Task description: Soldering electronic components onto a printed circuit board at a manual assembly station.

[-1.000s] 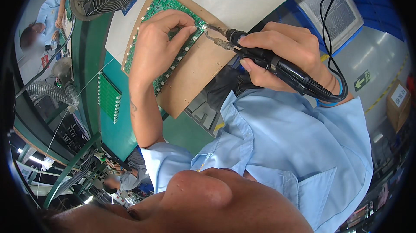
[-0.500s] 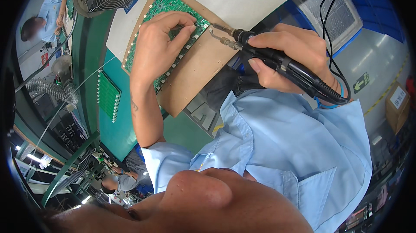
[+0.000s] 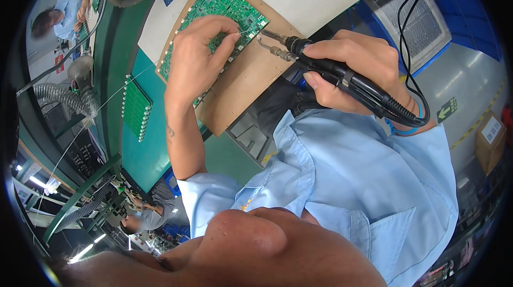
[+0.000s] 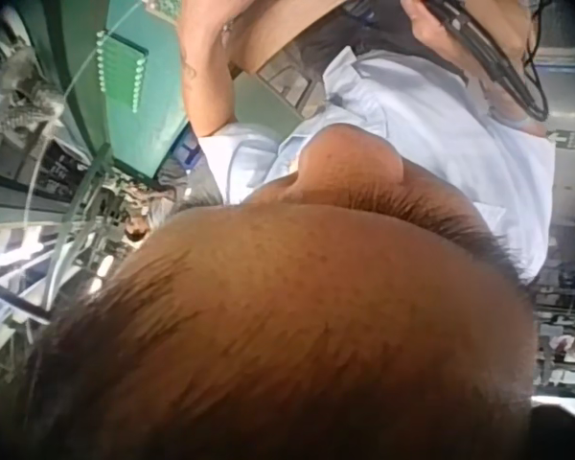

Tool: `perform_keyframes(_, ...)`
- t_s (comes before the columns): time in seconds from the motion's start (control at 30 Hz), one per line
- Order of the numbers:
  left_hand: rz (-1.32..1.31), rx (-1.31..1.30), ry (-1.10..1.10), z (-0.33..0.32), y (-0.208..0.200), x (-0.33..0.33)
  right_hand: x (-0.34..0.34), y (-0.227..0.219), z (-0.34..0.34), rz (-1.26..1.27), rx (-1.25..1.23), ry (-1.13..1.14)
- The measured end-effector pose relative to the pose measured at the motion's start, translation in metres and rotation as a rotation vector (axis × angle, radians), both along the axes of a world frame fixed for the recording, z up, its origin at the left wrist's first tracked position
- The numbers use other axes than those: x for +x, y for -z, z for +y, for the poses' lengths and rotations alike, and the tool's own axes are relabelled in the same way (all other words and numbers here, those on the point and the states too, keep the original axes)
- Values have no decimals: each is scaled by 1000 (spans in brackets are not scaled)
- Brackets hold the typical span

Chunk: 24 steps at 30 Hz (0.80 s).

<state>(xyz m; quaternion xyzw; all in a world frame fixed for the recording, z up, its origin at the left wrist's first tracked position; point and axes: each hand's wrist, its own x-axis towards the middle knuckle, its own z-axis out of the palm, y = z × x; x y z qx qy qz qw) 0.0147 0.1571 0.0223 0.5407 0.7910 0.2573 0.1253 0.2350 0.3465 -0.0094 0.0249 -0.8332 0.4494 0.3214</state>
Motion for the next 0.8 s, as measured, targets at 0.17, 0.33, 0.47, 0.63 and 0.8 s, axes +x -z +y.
perform_keyframes(0.17, -27, -72, -19, -1, 4, 1, -3, -2, -7, -2, 11, -14)
perform_keyframes(0.33, -35, -83, -27, 0, 3, 1, -6, 0, -8, -10, 21, -22)
perform_keyframes(0.47, -18, -97, -27, 1, 3, 2, -8, 1, -8, -15, 27, -29)
perform_keyframes(0.63, -6, -93, -21, 2, 3, 3, -10, 3, -9, -21, 34, -36)
perform_keyframes(0.8, 36, -83, -6, 4, 2, 5, -12, 6, -9, -26, 39, -47)
